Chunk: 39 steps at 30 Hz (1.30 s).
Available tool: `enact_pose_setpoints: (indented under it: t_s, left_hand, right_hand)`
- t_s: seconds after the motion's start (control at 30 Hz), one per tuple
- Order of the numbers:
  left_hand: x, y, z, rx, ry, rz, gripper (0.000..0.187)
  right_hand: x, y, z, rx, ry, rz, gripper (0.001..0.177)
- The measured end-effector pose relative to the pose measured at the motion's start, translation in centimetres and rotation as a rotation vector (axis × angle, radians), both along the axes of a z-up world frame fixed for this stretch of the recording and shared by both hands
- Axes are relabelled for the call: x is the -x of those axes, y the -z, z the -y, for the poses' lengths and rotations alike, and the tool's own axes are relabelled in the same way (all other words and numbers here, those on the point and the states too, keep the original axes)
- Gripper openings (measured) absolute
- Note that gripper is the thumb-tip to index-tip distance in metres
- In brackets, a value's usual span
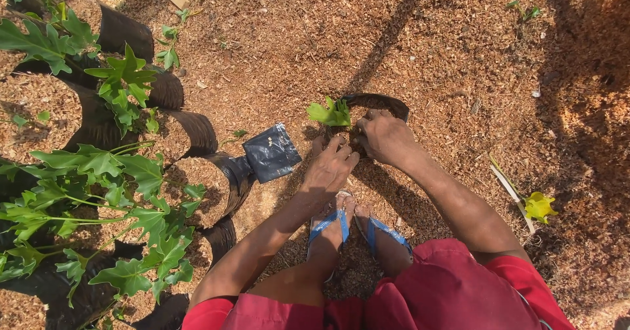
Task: Transplanting small seedlings into black plastic nursery bags and filling them with a soil/mulch mixture.
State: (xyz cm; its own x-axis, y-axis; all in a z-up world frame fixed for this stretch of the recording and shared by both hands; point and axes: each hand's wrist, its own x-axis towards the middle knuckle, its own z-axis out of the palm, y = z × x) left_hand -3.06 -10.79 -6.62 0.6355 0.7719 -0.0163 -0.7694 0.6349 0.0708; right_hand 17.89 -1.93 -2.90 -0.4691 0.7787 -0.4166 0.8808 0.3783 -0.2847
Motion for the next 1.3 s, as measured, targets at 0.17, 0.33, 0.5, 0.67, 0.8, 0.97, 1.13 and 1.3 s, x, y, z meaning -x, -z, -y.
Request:
enact_pose_setpoints:
  t_s: [0.17, 0.33, 0.5, 0.67, 0.8, 0.97, 1.13, 1.3]
  left_hand:
    - [-0.3, 1.4, -0.1, -0.52, 0.084, -0.901, 0.037]
    - [1.1, 2.1, 0.1, -1.001, 0.167, -1.716, 0.033]
    - [-0.3, 0.2, -1.8, -1.516, 0.179, -2.499, 0.035]
    - [-2.8, -7.1, -8.4, -0.803, 0.392, -2.528, 0.088]
    - [-2.4, -2.0, -10.6, -0.938, 0.49, -2.524, 0.069]
    - [-3.3, -5.7, -12.7, -0.619, 0.354, -2.427, 0.03]
    - [-2.9, -5.1, -11.9, -1.221, 0.448, -2.605, 0.028]
    - [-6.0, -14.5, -10.7, -1.394, 0.439, -2.256, 0.051]
  right_hand:
    - [-3.7, 30.4, -4.5, -0.035, 0.117, -0.375, 0.043]
    - [-0.7, 9.2, -1.6, 0.047, 0.078, -0.01, 0.033]
    - [-1.0, 11.9, -2.5, -0.45, -0.097, 0.039, 0.033]
    - [1.2, 33.1, -0.8, -0.781, -0.048, 0.182, 0.03]
    - [4.2, 24.8, 1.1, -0.869, 0.045, 0.171, 0.048]
    - [5.2, 21.7, 1.8, -0.914, 0.219, -0.23, 0.023]
    - [4.7, 18.6, 2.2, -0.63, 0.185, -0.343, 0.038]
    - [-0.3, 0.8, 6.8, -0.277, 0.342, -0.685, 0.019]
